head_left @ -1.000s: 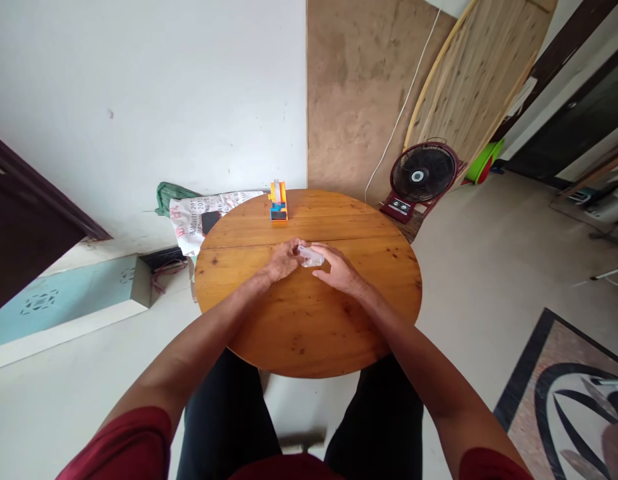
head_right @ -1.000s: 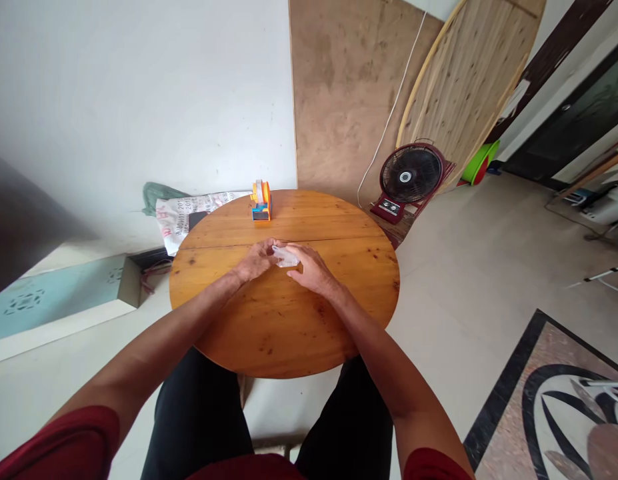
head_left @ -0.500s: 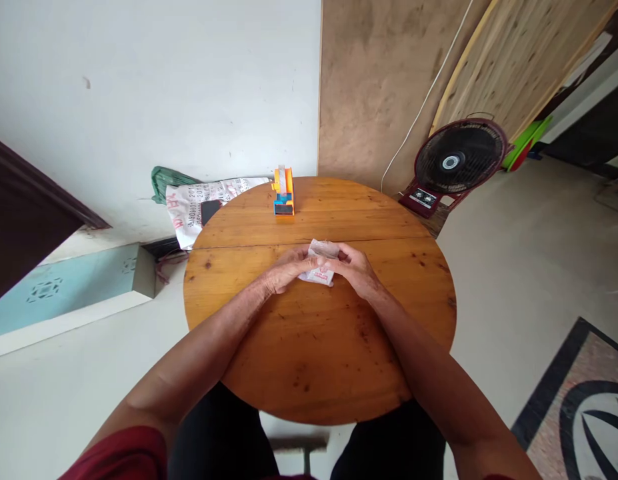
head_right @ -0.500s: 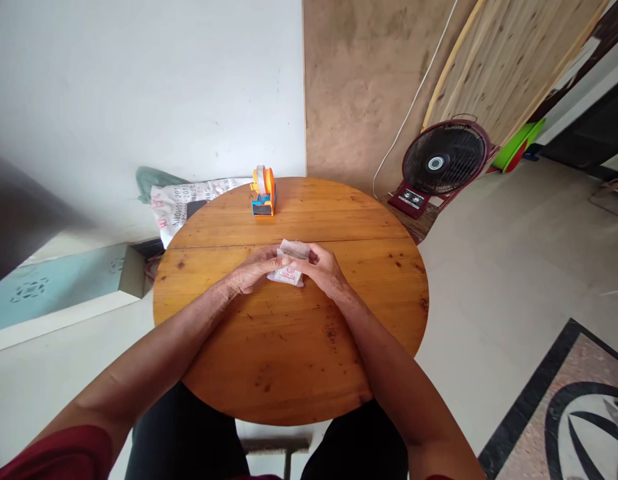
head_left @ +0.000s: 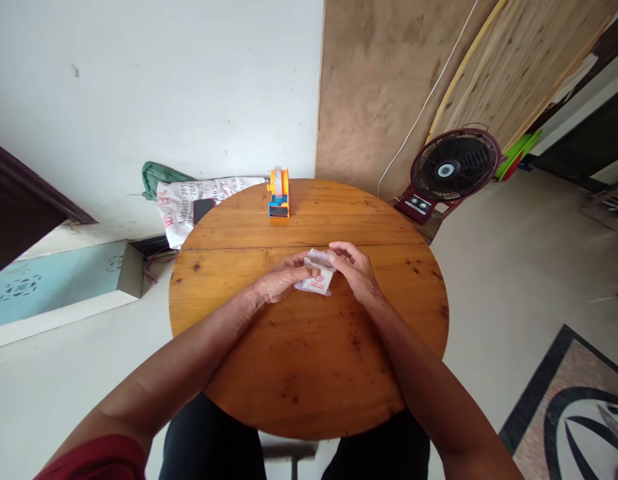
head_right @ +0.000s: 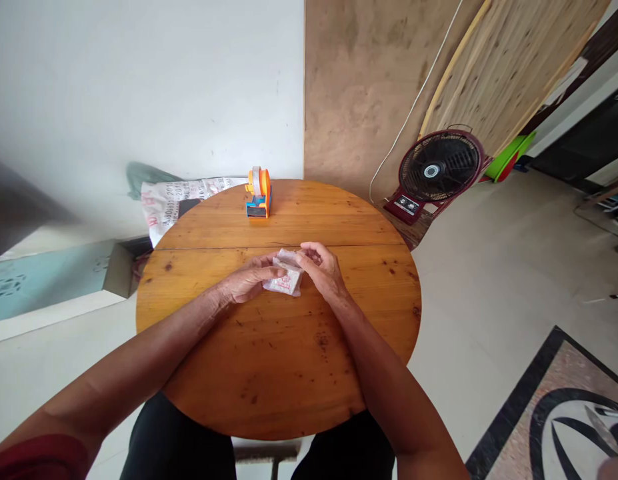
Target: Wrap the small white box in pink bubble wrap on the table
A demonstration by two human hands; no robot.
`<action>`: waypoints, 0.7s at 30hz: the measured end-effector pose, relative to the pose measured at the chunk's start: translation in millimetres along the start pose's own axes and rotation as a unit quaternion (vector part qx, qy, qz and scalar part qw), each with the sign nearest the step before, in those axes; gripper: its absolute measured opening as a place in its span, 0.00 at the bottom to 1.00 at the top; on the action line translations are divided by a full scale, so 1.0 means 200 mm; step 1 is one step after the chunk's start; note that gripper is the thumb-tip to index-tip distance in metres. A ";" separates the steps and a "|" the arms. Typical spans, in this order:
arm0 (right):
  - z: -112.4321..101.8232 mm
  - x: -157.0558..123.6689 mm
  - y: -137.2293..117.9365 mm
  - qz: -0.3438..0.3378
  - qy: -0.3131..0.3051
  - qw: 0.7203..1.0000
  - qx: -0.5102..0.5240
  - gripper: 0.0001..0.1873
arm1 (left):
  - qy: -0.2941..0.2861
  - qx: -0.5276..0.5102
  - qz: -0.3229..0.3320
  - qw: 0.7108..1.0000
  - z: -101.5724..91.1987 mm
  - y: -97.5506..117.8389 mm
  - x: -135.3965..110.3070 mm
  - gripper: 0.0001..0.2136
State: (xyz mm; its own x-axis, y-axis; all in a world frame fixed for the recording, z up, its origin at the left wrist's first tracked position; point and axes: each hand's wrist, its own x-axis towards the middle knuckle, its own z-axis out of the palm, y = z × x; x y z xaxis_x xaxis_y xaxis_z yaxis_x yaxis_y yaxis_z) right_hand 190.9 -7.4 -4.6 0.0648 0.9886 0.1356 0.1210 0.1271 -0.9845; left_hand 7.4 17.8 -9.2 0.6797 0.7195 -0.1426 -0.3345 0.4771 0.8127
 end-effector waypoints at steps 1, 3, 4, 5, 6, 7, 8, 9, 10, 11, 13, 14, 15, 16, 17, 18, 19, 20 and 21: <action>-0.01 0.00 0.00 0.000 -0.008 1.000 -0.003 0.22 | -0.003 -0.004 0.000 1.000 0.00 0.00 0.00 0.21; -0.03 0.00 -0.02 0.001 -0.033 0.999 -0.005 0.24 | -0.008 -0.013 0.002 1.000 0.01 0.00 0.00 0.21; -0.04 0.00 -0.02 0.000 -0.045 0.999 -0.005 0.25 | -0.010 -0.017 0.003 1.000 0.00 0.00 0.00 0.22; -0.05 0.00 -0.03 0.000 -0.054 0.999 -0.006 0.25 | -0.012 -0.019 0.005 1.000 0.00 0.00 0.00 0.22; -0.06 0.00 -0.03 0.001 -0.061 0.998 -0.007 0.26 | -0.015 -0.020 0.008 1.000 0.00 0.00 0.00 0.23; -0.07 0.01 -0.03 0.002 -0.065 0.998 -0.007 0.26 | -0.017 -0.021 0.010 1.000 -0.01 0.00 0.00 0.23; -0.07 0.01 -0.04 0.003 -0.066 0.998 -0.004 0.25 | -0.018 -0.021 0.011 1.000 -0.01 0.01 0.00 0.23; -0.07 0.01 -0.04 0.005 -0.067 0.998 0.001 0.23 | -0.017 -0.019 0.012 1.000 -0.01 0.01 -0.01 0.23; -0.07 0.01 -0.04 0.007 -0.069 0.998 0.007 0.22 | -0.016 -0.017 0.011 1.000 0.00 0.01 -0.01 0.23; -0.07 0.00 -0.04 0.006 -0.070 0.997 0.010 0.21 | -0.015 -0.015 0.008 1.000 0.00 0.01 -0.01 0.23; -0.07 0.00 -0.05 -0.005 -0.076 0.997 -0.003 0.20 | -0.013 -0.009 0.001 1.000 0.02 0.01 -0.01 0.22; -0.07 0.00 -0.06 -0.016 -0.078 0.997 -0.023 0.20 | -0.013 -0.006 -0.002 1.000 0.02 0.01 -0.02 0.22; -0.07 0.00 -0.07 -0.031 -0.077 0.995 -0.047 0.20 | -0.014 -0.003 -0.004 1.000 0.03 0.01 -0.02 0.23; -0.07 -0.01 -0.07 -0.045 -0.071 0.994 -0.071 0.20 | -0.016 0.001 -0.007 1.000 0.03 0.01 -0.02 0.24; -0.07 -0.01 -0.08 -0.059 -0.061 0.992 -0.090 0.18 | -0.016 0.005 -0.009 1.000 0.03 0.01 -0.02 0.24; -0.07 -0.01 -0.08 -0.069 -0.047 0.991 -0.104 0.16 | -0.015 0.009 -0.011 1.000 0.03 0.01 -0.02 0.25; -0.07 -0.01 -0.09 -0.078 -0.032 0.990 -0.111 0.13 | -0.015 0.015 -0.014 1.000 0.02 0.01 -0.02 0.25; -0.07 -0.01 -0.09 -0.085 -0.018 0.990 -0.114 0.10 | -0.016 0.020 -0.017 1.000 0.02 0.00 -0.02 0.24; -0.07 -0.01 -0.09 -0.093 -0.005 0.989 -0.114 0.08 | -0.017 0.027 -0.020 0.999 0.02 0.00 -0.02 0.24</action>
State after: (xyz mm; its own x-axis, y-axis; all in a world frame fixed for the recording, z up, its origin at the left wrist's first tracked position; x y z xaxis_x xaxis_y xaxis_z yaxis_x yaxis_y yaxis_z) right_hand 202.9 -12.2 14.3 0.0104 0.9507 0.3100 0.3504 0.2869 -0.8916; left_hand 7.5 13.4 -6.7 0.7140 0.6824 -0.1569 -0.2721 0.4769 0.8358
